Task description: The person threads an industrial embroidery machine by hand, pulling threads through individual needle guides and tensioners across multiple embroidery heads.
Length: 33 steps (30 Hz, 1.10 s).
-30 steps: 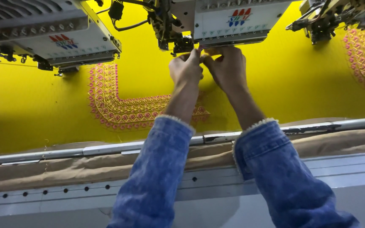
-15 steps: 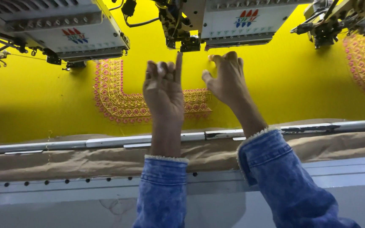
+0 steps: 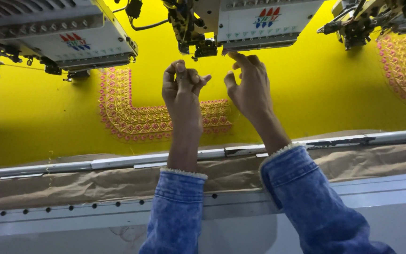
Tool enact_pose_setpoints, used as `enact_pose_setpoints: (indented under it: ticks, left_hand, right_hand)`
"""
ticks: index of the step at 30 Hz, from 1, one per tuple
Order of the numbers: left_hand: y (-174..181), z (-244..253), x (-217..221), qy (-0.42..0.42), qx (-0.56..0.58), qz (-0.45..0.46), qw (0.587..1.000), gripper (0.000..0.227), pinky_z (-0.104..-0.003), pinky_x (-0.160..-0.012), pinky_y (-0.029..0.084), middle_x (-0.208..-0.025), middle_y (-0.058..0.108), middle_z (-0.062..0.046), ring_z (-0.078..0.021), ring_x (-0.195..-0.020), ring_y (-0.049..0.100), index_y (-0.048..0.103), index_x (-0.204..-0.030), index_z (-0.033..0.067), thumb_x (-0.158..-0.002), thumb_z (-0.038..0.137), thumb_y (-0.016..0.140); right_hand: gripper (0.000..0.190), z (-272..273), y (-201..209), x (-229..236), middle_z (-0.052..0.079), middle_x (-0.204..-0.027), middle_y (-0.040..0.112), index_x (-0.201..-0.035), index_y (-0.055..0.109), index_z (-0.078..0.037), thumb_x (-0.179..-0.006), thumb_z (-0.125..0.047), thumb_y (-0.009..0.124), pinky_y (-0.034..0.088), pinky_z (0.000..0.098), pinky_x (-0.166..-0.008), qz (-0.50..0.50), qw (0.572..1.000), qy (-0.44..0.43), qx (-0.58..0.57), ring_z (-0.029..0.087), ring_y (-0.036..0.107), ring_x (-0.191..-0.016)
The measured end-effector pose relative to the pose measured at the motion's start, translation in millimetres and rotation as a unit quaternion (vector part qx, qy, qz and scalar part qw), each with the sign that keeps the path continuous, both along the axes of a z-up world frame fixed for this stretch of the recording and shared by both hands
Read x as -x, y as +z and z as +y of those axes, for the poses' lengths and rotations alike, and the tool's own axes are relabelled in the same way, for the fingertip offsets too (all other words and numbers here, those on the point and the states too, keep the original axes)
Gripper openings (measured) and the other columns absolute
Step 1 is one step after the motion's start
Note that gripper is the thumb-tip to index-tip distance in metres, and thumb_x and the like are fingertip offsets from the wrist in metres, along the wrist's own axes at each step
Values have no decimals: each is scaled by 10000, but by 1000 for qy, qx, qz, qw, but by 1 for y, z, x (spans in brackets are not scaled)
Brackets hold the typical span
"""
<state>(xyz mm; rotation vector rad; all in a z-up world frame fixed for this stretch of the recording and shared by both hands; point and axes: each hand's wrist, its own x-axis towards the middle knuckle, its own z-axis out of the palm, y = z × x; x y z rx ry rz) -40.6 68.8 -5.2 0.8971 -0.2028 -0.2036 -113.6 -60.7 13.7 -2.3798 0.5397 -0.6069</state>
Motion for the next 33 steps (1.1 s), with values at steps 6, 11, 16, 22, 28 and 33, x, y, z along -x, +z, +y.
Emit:
enact_pose_setpoints:
  ticks: [6, 11, 16, 22, 28, 33]
  left_hand:
    - [4, 8, 7, -27, -47, -48, 997, 238, -535, -1056, 535, -822, 626, -64, -183, -834, 689, 508, -1251, 60, -1124, 254, 454]
    - [-4, 9, 9, -44, -88, -82, 992, 259, -544, -1086, 512, -835, 652, -64, -191, -862, 706, 509, -1252, 58, -1123, 275, 454]
    - [-4, 11, 10, -39, -150, -127, 980, 243, -478, -975, 580, -804, 643, -53, -157, -780, 693, 507, -1229, 59, -1127, 269, 436]
    - [0, 9, 17, -30, -292, -135, 946, 202, -299, -597, 487, -742, 590, 6, -56, -590, 507, 522, -1208, 73, -1138, 197, 378]
    - [-1, 9, 21, -50, -307, -102, 945, 184, -252, -521, 465, -684, 610, -11, -74, -528, 537, 549, -1166, 100, -1116, 228, 426]
    - [9, 12, 22, -82, -261, -92, 957, 202, -245, -532, 521, -717, 629, -43, -90, -599, 592, 541, -1183, 56, -1123, 189, 402]
  right_hand:
    - [445, 4, 6, -1, 178, -991, 616, -1357, 684, -43, -912, -20, 665, 533, 434, -855, 3, 999, 5, 42, 306, 630, -927]
    - [431, 3, -2, -3, 157, -1009, 571, -1344, 697, -65, -922, -86, 611, 514, 435, -860, 100, 994, -2, 47, 274, 551, -948]
    - [443, 0, -12, -5, 202, -1068, 559, -1366, 682, -35, -934, -113, 631, 518, 515, -882, 96, 993, 8, 68, 371, 587, -1015]
    - [423, -5, -23, -8, 166, -974, 607, -1358, 687, -80, -942, -16, 653, 583, 424, -710, -34, 999, -12, -36, 259, 653, -829]
    - [270, 18, 1, -10, 179, -1085, 735, -1251, 695, -59, -998, -87, 603, 638, 298, -676, -121, 950, -82, -275, 203, 739, -863]
    - [215, 29, 3, -17, 107, -995, 732, -1129, 744, -81, -944, -190, 752, 645, 330, -739, -186, 885, -140, -404, 191, 698, -850]
